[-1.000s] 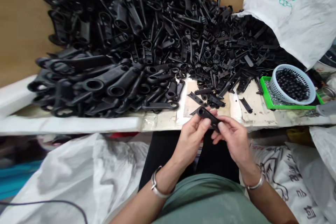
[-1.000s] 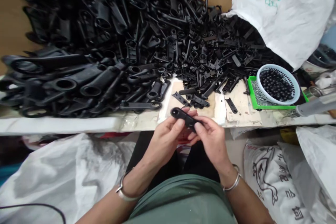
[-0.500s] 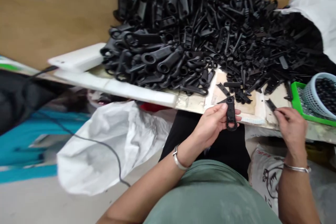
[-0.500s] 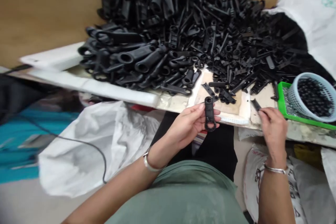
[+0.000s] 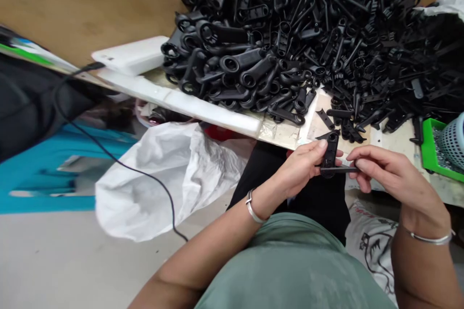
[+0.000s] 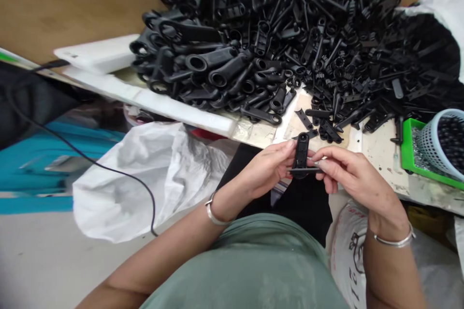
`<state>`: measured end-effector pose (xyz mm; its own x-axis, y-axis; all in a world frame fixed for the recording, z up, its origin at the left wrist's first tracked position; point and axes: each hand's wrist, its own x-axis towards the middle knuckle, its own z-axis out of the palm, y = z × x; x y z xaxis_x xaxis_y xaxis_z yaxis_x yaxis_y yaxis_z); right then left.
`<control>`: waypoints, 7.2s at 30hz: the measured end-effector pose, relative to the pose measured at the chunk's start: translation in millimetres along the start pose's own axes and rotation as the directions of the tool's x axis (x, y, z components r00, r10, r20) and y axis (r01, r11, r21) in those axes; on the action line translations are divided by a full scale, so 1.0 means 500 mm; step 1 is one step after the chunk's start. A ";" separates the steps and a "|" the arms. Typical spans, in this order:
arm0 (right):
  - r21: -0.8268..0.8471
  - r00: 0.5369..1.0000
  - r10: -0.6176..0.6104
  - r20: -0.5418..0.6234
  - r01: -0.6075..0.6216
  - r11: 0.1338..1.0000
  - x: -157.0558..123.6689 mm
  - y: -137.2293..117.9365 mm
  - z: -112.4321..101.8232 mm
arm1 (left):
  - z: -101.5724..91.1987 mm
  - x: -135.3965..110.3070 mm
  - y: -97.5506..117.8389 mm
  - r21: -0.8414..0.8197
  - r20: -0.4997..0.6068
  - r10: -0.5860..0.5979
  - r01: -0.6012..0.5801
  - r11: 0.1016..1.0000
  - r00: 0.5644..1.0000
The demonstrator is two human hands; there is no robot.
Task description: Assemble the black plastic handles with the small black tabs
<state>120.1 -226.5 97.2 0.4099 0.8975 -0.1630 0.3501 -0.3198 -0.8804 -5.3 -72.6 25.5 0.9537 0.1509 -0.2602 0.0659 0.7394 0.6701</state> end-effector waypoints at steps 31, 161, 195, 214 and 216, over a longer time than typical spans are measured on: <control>0.006 0.914 -0.075 -0.398 0.084 0.996 0.067 0.060 0.070 | 0.001 -0.002 -0.018 0.270 0.037 0.205 -0.207 0.940 0.978; 0.178 0.954 0.002 -0.300 0.054 0.983 0.059 0.086 0.082 | -0.025 -0.003 0.056 0.917 0.340 0.350 -0.390 0.082 0.873; -0.803 0.812 -0.422 -0.403 -0.092 0.589 0.108 0.178 -0.131 | -0.129 0.037 0.018 0.892 0.449 0.791 -0.150 -0.427 0.416; -0.820 0.517 -0.754 -0.406 0.157 0.550 0.025 0.115 -0.075 | -0.053 -0.012 0.005 0.833 0.011 0.692 -0.389 0.393 0.722; -0.786 0.605 -0.748 -0.274 0.308 0.537 0.029 0.088 -0.016 | -0.034 -0.014 0.012 0.526 -0.097 0.350 -0.250 0.812 0.932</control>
<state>148.2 -229.8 59.4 0.2168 0.6988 0.6816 0.9758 -0.1343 -0.1726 -16.6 -58.2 19.6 0.8830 0.4632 -0.0754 -0.0308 0.2175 0.9756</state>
